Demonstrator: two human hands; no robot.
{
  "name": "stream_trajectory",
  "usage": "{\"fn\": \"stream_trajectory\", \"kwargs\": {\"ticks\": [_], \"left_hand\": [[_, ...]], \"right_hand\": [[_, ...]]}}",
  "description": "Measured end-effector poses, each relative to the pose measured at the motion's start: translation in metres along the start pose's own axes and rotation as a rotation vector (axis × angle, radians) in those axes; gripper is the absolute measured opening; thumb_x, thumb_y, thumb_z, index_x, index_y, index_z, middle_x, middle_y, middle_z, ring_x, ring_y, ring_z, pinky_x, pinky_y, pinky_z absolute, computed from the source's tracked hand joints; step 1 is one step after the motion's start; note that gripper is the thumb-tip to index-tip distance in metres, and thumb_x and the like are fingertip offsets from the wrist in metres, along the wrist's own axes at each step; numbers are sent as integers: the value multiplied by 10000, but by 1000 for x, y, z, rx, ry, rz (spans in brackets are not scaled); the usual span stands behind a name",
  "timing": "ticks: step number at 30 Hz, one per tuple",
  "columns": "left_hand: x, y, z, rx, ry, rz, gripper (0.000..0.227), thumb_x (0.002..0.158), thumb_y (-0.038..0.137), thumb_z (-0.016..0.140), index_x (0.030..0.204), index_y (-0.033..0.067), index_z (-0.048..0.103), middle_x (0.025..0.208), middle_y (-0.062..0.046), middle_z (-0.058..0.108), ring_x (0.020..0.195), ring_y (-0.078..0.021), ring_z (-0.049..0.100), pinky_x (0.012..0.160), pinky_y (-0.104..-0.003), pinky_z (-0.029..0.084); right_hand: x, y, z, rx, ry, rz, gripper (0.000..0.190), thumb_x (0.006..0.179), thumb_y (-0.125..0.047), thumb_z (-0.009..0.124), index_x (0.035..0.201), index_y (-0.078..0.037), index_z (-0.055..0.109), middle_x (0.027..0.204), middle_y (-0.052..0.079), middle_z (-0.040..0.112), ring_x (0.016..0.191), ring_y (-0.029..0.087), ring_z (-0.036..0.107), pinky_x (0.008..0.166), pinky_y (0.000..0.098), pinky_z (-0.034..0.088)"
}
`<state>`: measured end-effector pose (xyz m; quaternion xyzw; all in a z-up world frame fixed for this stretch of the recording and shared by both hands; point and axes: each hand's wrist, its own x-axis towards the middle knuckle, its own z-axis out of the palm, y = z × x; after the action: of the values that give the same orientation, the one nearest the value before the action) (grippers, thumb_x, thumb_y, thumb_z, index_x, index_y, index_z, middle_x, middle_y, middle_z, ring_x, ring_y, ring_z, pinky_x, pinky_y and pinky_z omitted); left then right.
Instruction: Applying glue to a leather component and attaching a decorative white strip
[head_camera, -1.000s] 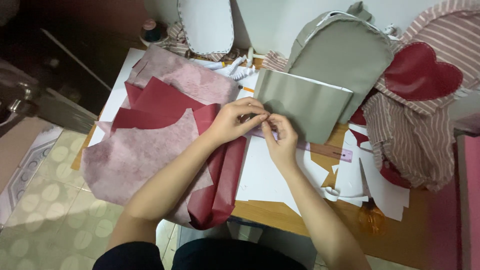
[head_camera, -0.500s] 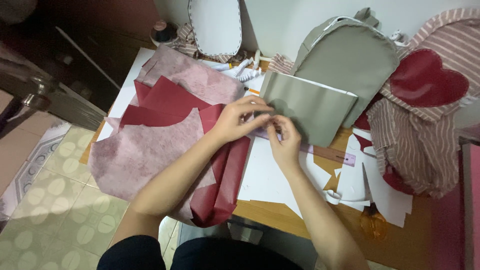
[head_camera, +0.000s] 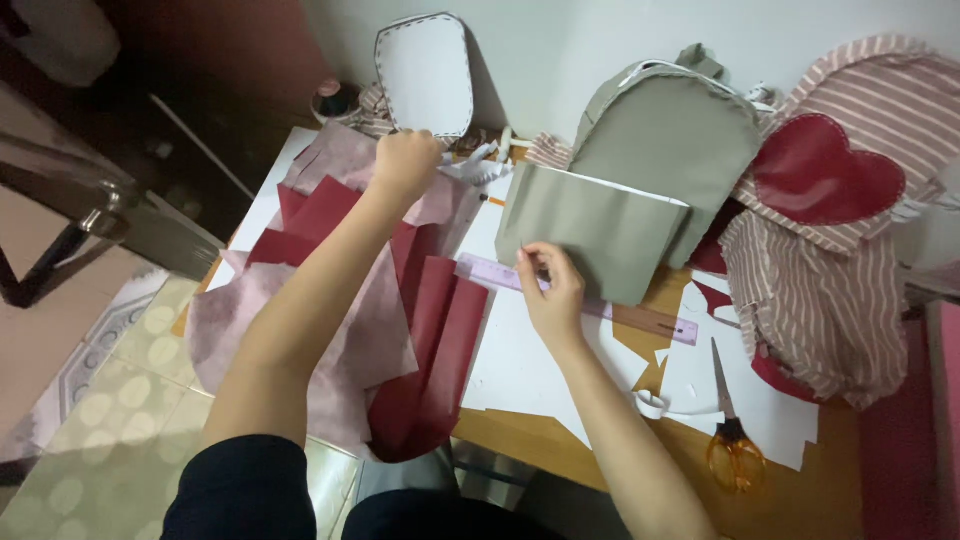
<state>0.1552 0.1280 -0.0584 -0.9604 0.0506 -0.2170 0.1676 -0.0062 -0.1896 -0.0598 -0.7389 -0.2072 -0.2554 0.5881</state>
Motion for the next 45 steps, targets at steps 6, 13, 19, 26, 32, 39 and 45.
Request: {"fn": "stream_trajectory", "kwargs": {"ticks": [6,13,19,26,32,39,45], "left_hand": [[11,15,-10,44,-142,21,130,888,105,762,938,216,808,806,29,795,783,-229,817,636,-420,622],[16,9,-5,90,-126,95,73,895,180,806,904,252,806,816,43,803,805,-207,817,669,-435,647],[-1,-4,-93,-66,62,192,78,968,211,737,978,288,742,866,78,771,819,-188,806,671,-385,667],[-65,64,-164,-1701,154,-374,398,1092,333,714,1338,20,714,1164,-102,740,884,-124,657,620,-213,516],[-76,93,-83,-1855,168,-380,363,1181,328,550,1344,65,739,1137,-77,706,1000,-133,569,800,-259,492],[-83,93,-115,-1967,119,-223,332,1176,329,526,1297,72,697,907,-48,573,798,-95,517,608,-194,415],[-88,94,-138,-1682,112,-47,266,1173,258,555,1065,74,714,864,-96,654,864,-197,584,839,-382,527]], "right_hand": [[1,0,-2,-45,9,-35,92,993,-152,817,1066,-134,765,842,15,787,762,179,758,718,301,617],[4,-4,-4,-26,30,-66,86,997,-132,814,1069,-132,767,851,41,786,778,214,760,744,319,611],[3,1,-5,-34,31,-89,94,1015,-124,790,1093,-126,738,860,21,777,770,187,743,735,316,606],[-2,0,-2,-13,41,-31,96,1027,-90,774,1116,-99,738,943,77,813,861,243,799,786,343,614],[1,-2,-7,-45,13,-43,93,1043,-73,760,1135,-74,752,919,76,777,824,223,763,742,327,595],[6,-5,-7,-60,43,-72,120,1030,-37,770,1147,-60,776,922,79,732,831,222,730,734,337,592],[12,-11,-9,10,36,-73,105,1041,26,731,1138,-5,760,897,122,679,823,244,703,733,352,573]]}}
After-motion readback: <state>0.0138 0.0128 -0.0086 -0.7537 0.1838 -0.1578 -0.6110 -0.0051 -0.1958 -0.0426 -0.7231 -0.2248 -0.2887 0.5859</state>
